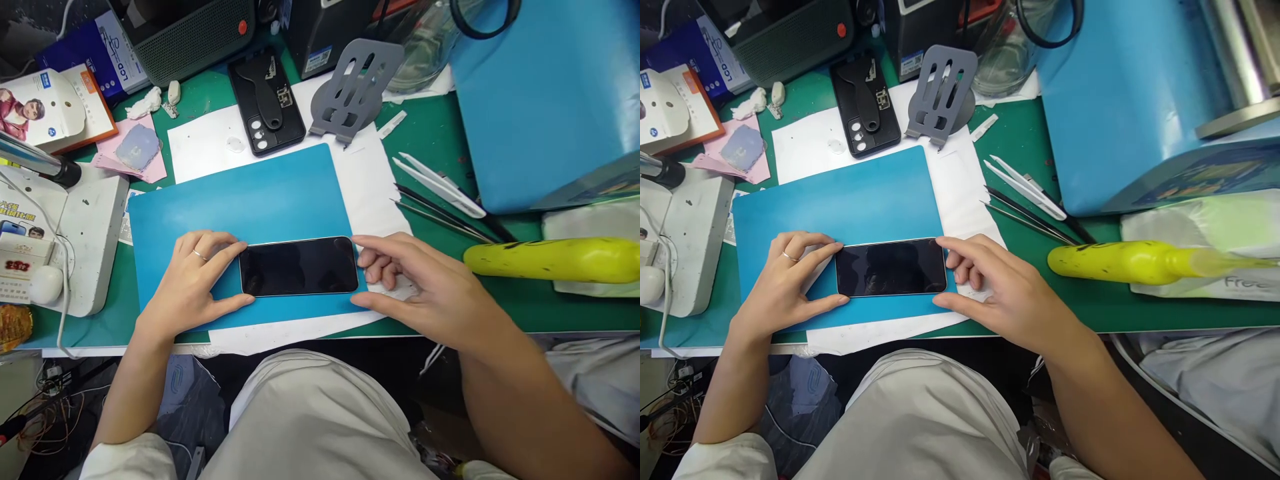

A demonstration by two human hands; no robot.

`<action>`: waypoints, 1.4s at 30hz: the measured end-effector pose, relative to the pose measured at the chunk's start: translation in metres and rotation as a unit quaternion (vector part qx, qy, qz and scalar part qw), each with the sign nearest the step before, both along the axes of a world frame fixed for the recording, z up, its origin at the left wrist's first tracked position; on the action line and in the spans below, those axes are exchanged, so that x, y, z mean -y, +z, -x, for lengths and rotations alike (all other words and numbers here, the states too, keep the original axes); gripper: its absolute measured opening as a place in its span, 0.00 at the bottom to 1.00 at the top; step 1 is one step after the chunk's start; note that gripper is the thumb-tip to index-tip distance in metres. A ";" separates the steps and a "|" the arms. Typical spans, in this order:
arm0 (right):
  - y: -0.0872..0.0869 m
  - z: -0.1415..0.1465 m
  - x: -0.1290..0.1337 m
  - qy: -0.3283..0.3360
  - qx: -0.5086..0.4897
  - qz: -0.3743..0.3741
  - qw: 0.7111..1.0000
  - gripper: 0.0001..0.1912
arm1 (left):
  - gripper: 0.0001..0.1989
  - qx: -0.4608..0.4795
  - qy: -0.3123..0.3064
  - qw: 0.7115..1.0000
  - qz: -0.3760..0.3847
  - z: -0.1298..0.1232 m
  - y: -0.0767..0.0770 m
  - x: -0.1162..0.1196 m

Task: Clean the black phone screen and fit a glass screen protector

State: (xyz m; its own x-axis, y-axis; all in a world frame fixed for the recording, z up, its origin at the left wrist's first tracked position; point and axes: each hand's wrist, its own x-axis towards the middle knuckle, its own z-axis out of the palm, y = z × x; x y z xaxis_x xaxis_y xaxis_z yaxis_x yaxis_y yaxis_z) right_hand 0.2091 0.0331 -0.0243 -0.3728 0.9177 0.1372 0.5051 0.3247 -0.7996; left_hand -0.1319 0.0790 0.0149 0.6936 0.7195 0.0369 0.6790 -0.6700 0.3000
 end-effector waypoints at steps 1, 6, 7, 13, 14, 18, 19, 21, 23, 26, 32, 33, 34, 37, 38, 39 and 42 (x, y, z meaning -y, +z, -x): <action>-0.001 0.001 0.001 -0.003 -0.009 -0.024 1.000 0.31 | 0.32 0.000 0.000 1.000 0.000 0.000 0.001 0.000; 0.001 0.006 0.003 -0.026 0.022 -0.159 0.987 0.23 | 0.32 -0.007 0.004 1.000 0.009 0.001 0.004 -0.001; 0.002 0.007 0.002 -0.033 0.033 -0.173 0.984 0.22 | 0.32 -0.009 0.004 1.000 0.010 0.001 0.004 -0.001; 0.003 0.008 -0.003 -0.067 0.061 -0.185 0.979 0.20 | 0.37 -0.013 0.014 1.000 0.013 0.001 0.005 -0.001; 0.003 0.008 -0.003 -0.068 0.065 -0.185 0.978 0.21 | 0.39 -0.012 0.020 1.000 0.017 0.001 0.005 0.000; 0.002 0.008 -0.004 -0.058 0.079 -0.186 0.978 0.29 | 0.44 -0.010 0.037 0.999 0.031 0.001 0.007 0.001; 0.002 0.008 -0.004 -0.054 0.083 -0.188 0.977 0.30 | 0.43 -0.012 0.037 0.999 0.033 0.002 0.007 0.001; 0.001 0.008 -0.004 -0.046 0.086 -0.194 0.976 0.32 | 0.39 -0.017 0.031 0.999 0.032 0.002 0.006 0.001; 0.000 0.008 -0.004 -0.040 0.084 -0.203 0.975 0.33 | 0.37 -0.020 0.023 0.999 0.028 0.003 0.005 0.001; -0.001 0.008 -0.004 -0.036 0.084 -0.209 0.974 0.33 | 0.35 -0.019 0.021 0.999 0.022 0.003 0.004 0.001; 0.000 0.010 -0.004 -0.013 0.095 -0.199 0.975 0.40 | 0.37 -0.010 0.019 1.000 0.017 0.002 0.002 0.001; 0.000 0.009 -0.004 -0.006 0.097 -0.199 0.975 0.40 | 0.37 -0.007 0.019 1.000 0.016 0.002 0.001 0.001; -0.001 0.009 -0.004 0.000 0.099 -0.200 0.975 0.41 | 0.37 -0.004 0.019 1.000 0.016 0.002 0.001 0.001; -0.004 0.008 -0.004 0.014 0.108 -0.199 0.974 0.44 | 0.37 0.004 0.018 1.000 0.021 0.000 0.000 0.002; -0.005 0.007 -0.004 0.017 0.112 -0.197 0.974 0.45 | 0.37 0.006 0.019 1.000 0.024 0.000 -0.001 0.003; -0.006 0.007 -0.004 0.018 0.116 -0.195 0.974 0.46 | 0.37 0.007 0.021 0.999 0.027 -0.001 -0.001 0.003; -0.006 0.007 -0.004 0.015 0.120 -0.200 0.972 0.47 | 0.36 0.013 0.027 0.999 0.033 -0.002 -0.001 0.004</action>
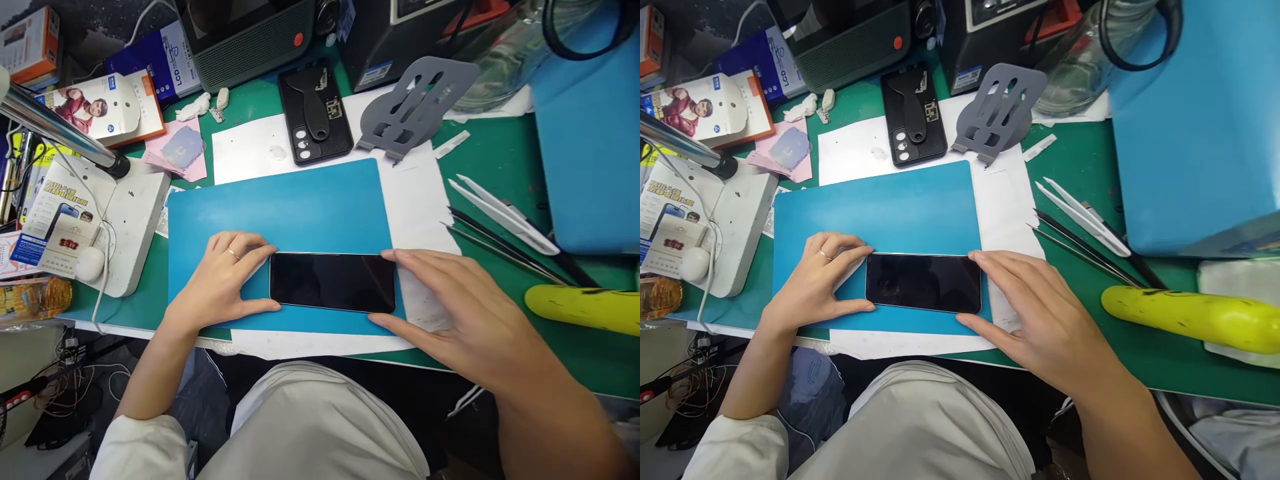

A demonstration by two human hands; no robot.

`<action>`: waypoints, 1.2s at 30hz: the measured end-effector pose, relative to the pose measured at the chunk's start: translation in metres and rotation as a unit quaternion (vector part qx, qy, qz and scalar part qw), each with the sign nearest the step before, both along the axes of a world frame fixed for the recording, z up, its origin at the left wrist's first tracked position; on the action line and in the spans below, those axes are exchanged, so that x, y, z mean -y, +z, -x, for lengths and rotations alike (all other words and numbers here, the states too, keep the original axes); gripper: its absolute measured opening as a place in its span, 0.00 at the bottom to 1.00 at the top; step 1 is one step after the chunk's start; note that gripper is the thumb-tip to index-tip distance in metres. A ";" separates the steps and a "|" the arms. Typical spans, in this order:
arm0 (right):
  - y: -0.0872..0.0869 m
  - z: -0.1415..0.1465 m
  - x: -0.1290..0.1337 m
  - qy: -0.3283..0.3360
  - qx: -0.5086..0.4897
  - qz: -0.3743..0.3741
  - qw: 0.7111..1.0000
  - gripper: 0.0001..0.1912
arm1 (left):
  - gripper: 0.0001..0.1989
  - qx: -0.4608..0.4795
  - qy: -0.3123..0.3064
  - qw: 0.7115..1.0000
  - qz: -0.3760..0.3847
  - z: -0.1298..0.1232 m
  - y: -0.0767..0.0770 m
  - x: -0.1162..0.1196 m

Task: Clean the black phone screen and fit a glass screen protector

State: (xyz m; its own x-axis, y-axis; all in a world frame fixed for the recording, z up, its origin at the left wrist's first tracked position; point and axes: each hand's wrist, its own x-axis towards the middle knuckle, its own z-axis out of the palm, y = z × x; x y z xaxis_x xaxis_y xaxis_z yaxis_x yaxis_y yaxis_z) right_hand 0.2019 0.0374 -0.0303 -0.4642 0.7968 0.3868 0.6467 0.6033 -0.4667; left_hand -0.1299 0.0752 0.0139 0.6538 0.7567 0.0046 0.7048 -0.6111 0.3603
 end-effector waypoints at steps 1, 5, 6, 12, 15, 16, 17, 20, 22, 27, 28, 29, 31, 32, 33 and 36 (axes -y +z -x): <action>0.000 0.000 0.000 0.000 -0.001 -0.003 1.000 0.47 | 0.36 0.001 0.002 1.000 0.002 0.000 0.000 0.000; 0.002 0.003 -0.001 0.008 -0.004 -0.004 1.000 0.45 | 0.35 0.001 0.001 1.000 -0.002 0.000 0.000 0.002; 0.002 0.003 -0.001 0.009 -0.003 -0.002 1.000 0.45 | 0.35 0.000 -0.002 1.000 -0.006 0.001 -0.001 0.002; 0.001 0.001 0.002 -0.003 0.007 -0.003 1.000 0.45 | 0.40 0.002 0.009 1.000 -0.016 0.003 -0.003 0.004; 0.002 0.001 0.003 -0.009 0.010 -0.002 1.000 0.46 | 0.40 0.008 0.015 1.000 -0.013 0.003 -0.004 0.004; 0.003 0.001 0.003 -0.011 0.010 -0.003 1.000 0.46 | 0.41 0.013 0.017 1.000 -0.008 0.003 -0.003 0.004; 0.003 0.001 0.003 -0.012 0.010 -0.002 1.000 0.46 | 0.43 0.021 0.019 1.000 0.000 0.004 -0.002 0.004; 0.002 0.000 0.003 -0.013 0.006 0.003 1.000 0.46 | 0.45 0.061 0.021 0.997 0.032 0.006 0.001 0.005; 0.002 -0.001 0.003 -0.012 0.007 0.009 1.000 0.45 | 0.38 0.069 0.024 0.997 0.035 0.007 0.004 0.005; 0.002 -0.003 0.003 -0.007 0.007 0.010 1.000 0.43 | 0.17 0.015 0.056 0.998 -0.006 0.008 0.002 0.006; 0.002 -0.003 0.003 -0.007 0.005 0.007 1.000 0.43 | 0.16 0.017 0.059 0.998 -0.012 0.009 0.001 0.006; 0.002 -0.003 0.003 -0.007 0.002 0.004 1.000 0.43 | 0.15 0.025 0.061 0.998 -0.017 0.009 0.000 0.006; 0.001 -0.002 0.003 -0.007 -0.001 0.002 1.000 0.42 | 0.12 0.053 0.062 0.996 -0.025 0.010 -0.001 0.006; 0.001 -0.002 0.003 -0.007 -0.002 0.003 1.000 0.42 | 0.11 0.068 0.061 0.995 -0.032 0.010 0.000 0.006; 0.001 -0.002 0.003 -0.007 -0.002 0.004 1.000 0.42 | 0.10 0.081 0.061 0.994 -0.042 0.010 0.001 0.006; 0.001 -0.001 0.003 -0.009 -0.003 0.009 1.000 0.42 | 0.09 0.089 0.058 0.991 -0.080 0.004 0.008 0.012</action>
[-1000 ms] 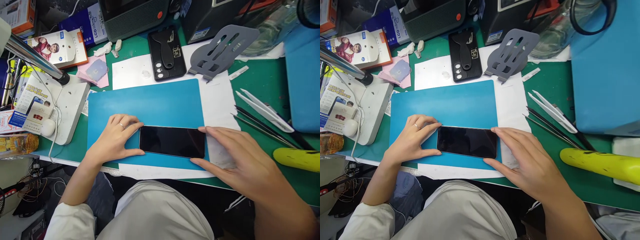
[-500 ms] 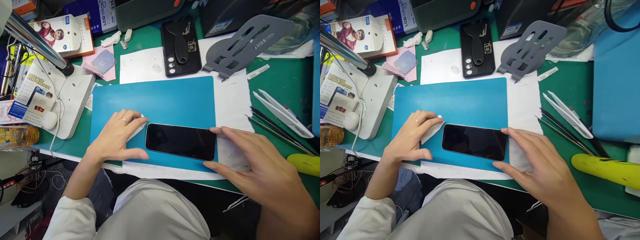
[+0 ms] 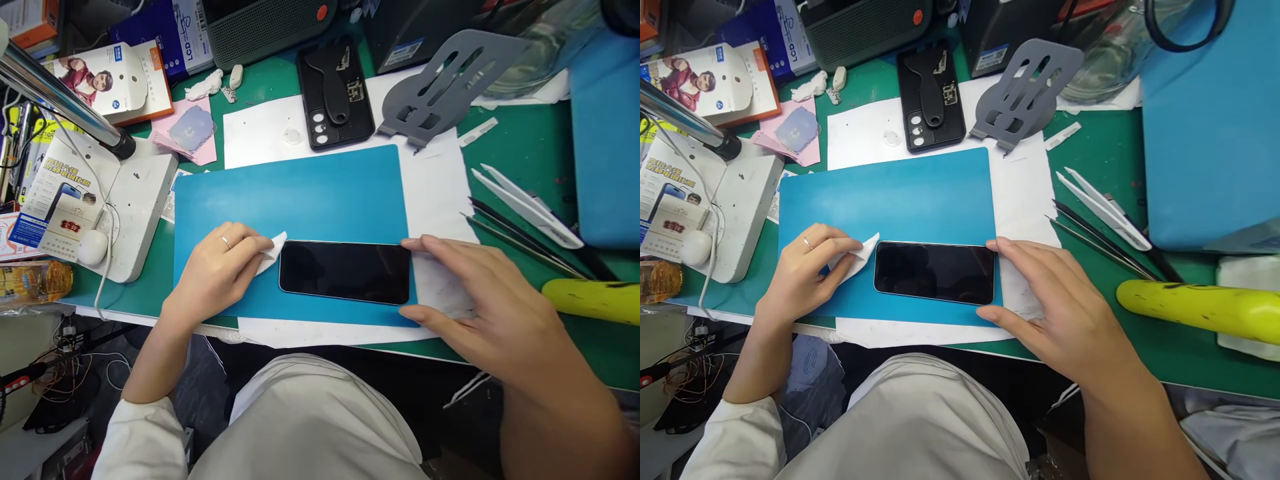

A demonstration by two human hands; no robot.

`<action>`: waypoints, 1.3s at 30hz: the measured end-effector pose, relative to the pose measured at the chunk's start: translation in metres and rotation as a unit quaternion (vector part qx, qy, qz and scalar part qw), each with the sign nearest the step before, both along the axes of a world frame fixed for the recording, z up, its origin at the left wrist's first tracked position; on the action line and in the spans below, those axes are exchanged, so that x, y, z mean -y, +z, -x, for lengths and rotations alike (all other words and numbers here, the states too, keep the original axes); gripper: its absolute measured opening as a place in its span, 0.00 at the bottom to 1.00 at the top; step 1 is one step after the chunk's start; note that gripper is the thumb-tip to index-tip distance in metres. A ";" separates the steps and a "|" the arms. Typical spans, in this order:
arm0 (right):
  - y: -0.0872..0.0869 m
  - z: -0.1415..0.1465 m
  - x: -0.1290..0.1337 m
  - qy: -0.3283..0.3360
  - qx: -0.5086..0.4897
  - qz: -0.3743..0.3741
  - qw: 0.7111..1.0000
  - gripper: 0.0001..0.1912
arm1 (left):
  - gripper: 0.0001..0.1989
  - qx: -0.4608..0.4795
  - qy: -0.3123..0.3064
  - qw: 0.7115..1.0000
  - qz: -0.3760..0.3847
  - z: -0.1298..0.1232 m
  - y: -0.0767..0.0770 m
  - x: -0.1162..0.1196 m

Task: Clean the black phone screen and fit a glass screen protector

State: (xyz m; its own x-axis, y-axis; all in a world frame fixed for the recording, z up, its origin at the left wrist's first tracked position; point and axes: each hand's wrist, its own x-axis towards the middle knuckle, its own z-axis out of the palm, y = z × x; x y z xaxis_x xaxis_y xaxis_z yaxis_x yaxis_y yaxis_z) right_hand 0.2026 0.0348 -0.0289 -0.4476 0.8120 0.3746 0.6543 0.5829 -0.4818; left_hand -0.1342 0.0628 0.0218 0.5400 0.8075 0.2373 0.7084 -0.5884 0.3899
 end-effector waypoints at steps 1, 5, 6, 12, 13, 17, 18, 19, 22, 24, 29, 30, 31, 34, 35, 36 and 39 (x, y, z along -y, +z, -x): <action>0.000 0.000 0.000 0.000 0.000 0.004 1.000 0.41 | 0.09 -0.013 -0.004 1.000 -0.014 -0.003 0.003 0.003; 0.000 -0.001 0.000 -0.003 -0.008 0.017 1.000 0.40 | 0.09 -0.097 -0.046 0.993 -0.055 -0.017 0.010 0.020; 0.000 -0.002 0.000 -0.002 -0.014 0.016 1.000 0.40 | 0.09 -0.119 -0.054 0.990 -0.056 -0.020 0.010 0.024; -0.003 -0.004 0.000 0.008 -0.024 0.022 0.999 0.40 | 0.18 -0.187 -0.048 0.980 -0.054 -0.034 0.005 0.031; -0.003 -0.004 0.000 0.009 -0.022 0.026 0.999 0.40 | 0.18 -0.197 -0.038 0.978 -0.058 -0.037 0.005 0.030; -0.003 -0.004 0.000 0.007 -0.023 0.026 0.999 0.39 | 0.19 -0.239 0.019 0.967 -0.083 -0.047 0.006 0.033; -0.003 -0.004 -0.001 0.006 -0.026 0.024 0.999 0.39 | 0.19 -0.245 0.031 0.965 -0.088 -0.049 0.006 0.037; -0.003 -0.004 -0.001 0.006 -0.028 0.022 0.999 0.39 | 0.20 -0.248 0.040 0.964 -0.091 -0.052 0.006 0.041; -0.002 -0.004 -0.001 0.010 -0.027 0.019 0.999 0.39 | 0.20 -0.235 0.052 0.966 -0.090 -0.059 0.006 0.056; -0.002 -0.003 -0.001 0.011 -0.027 0.016 0.999 0.39 | 0.20 -0.220 0.053 0.970 -0.086 -0.063 0.005 0.061; -0.001 -0.003 -0.001 0.010 -0.029 0.027 0.999 0.39 | 0.21 -0.205 0.045 0.975 -0.071 -0.068 0.003 0.057; -0.001 -0.003 -0.001 0.009 -0.030 0.029 0.999 0.39 | 0.21 -0.208 0.049 0.975 -0.069 -0.068 0.003 0.055; -0.001 -0.003 -0.001 0.008 -0.031 0.029 0.999 0.39 | 0.21 -0.213 0.055 0.973 -0.068 -0.068 0.004 0.055; -0.001 -0.003 0.000 0.006 -0.037 0.040 0.999 0.39 | 0.21 -0.230 0.084 0.967 -0.075 -0.068 0.005 0.059; -0.001 -0.003 0.000 0.006 -0.038 0.044 0.998 0.39 | 0.21 -0.233 0.092 0.965 -0.080 -0.069 0.006 0.062; -0.001 -0.003 0.000 0.006 -0.038 0.047 0.998 0.39 | 0.21 -0.235 0.096 0.964 -0.085 -0.070 0.006 0.065; -0.001 -0.003 0.000 0.008 -0.039 0.045 0.998 0.39 | 0.22 -0.232 0.075 0.966 -0.091 -0.076 0.005 0.072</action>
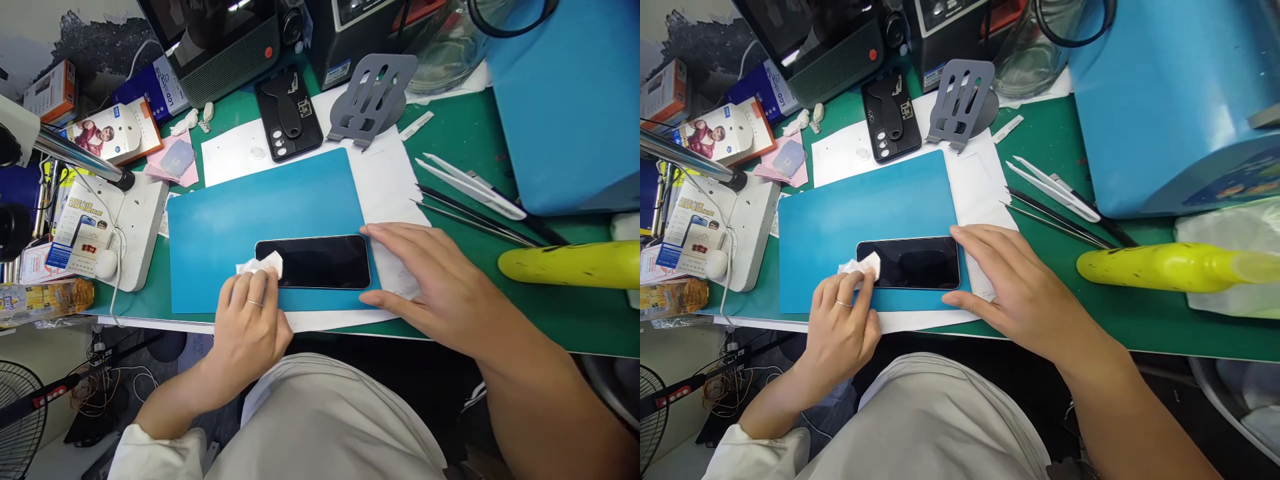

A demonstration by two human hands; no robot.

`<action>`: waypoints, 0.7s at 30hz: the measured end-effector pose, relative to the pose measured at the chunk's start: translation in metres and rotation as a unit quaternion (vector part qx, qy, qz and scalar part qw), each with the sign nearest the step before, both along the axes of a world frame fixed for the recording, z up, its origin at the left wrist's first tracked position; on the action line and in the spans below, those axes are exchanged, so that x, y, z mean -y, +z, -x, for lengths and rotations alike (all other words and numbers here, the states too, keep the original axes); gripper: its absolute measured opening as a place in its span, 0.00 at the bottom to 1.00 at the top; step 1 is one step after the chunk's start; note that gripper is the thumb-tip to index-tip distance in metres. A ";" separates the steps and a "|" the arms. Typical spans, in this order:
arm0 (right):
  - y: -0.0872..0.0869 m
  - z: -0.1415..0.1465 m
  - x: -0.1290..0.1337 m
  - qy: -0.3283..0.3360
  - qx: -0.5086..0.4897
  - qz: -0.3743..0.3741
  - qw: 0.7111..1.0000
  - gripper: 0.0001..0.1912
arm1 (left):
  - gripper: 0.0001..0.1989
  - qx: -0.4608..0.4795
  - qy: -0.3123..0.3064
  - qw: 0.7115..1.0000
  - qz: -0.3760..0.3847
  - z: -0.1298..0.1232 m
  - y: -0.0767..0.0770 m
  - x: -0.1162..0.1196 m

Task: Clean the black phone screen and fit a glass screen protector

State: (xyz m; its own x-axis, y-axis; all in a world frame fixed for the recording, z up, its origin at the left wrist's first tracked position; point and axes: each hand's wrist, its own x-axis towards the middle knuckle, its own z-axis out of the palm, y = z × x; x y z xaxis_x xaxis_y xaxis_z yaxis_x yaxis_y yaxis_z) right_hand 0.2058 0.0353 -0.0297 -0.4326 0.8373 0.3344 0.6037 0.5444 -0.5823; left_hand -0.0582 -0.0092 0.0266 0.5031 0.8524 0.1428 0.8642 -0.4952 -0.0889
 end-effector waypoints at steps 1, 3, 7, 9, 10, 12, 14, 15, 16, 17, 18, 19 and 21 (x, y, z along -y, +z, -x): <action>0.000 0.000 0.000 0.000 -0.001 -0.004 1.000 0.39 | 0.22 0.004 -0.010 1.000 0.003 -0.002 -0.001 0.000; 0.000 0.000 0.000 -0.001 0.000 -0.006 1.000 0.39 | 0.23 0.011 -0.018 1.000 0.006 -0.006 -0.002 -0.003; -0.001 0.000 0.000 -0.006 0.002 0.003 1.000 0.39 | 0.22 0.003 0.020 1.000 -0.001 -0.006 -0.003 -0.010; -0.002 -0.001 0.000 -0.002 -0.008 0.000 1.000 0.39 | 0.23 -0.003 0.028 1.000 0.001 -0.006 -0.003 -0.007; -0.003 -0.001 0.000 0.001 -0.013 -0.001 1.000 0.39 | 0.23 -0.003 0.026 1.000 0.003 -0.005 -0.003 -0.004; -0.004 -0.002 0.000 0.005 -0.014 0.002 1.000 0.39 | 0.23 0.002 0.017 1.000 0.006 -0.005 -0.002 0.000; -0.005 -0.001 -0.001 0.004 -0.015 0.001 1.000 0.39 | 0.22 0.007 0.012 1.000 0.007 -0.006 -0.001 0.000; -0.005 -0.001 -0.001 0.003 -0.015 0.002 1.000 0.39 | 0.22 0.009 0.011 1.000 0.007 -0.006 -0.001 -0.001; -0.005 -0.001 -0.001 0.001 -0.014 0.002 1.000 0.39 | 0.22 0.008 0.011 1.000 0.007 -0.008 -0.001 -0.003; -0.005 0.000 -0.001 -0.001 -0.013 0.002 1.000 0.39 | 0.22 0.007 0.012 1.000 0.010 -0.010 -0.001 -0.005; -0.005 0.000 -0.001 -0.002 -0.013 0.003 1.000 0.39 | 0.22 0.006 0.010 1.000 0.015 -0.012 -0.001 -0.006; -0.005 0.000 -0.001 -0.002 -0.014 0.003 1.000 0.39 | 0.22 0.007 0.006 1.000 0.022 -0.015 -0.001 -0.006; -0.005 0.000 -0.002 -0.001 -0.014 0.001 1.000 0.39 | 0.23 0.020 -0.012 0.999 0.038 -0.019 -0.002 -0.004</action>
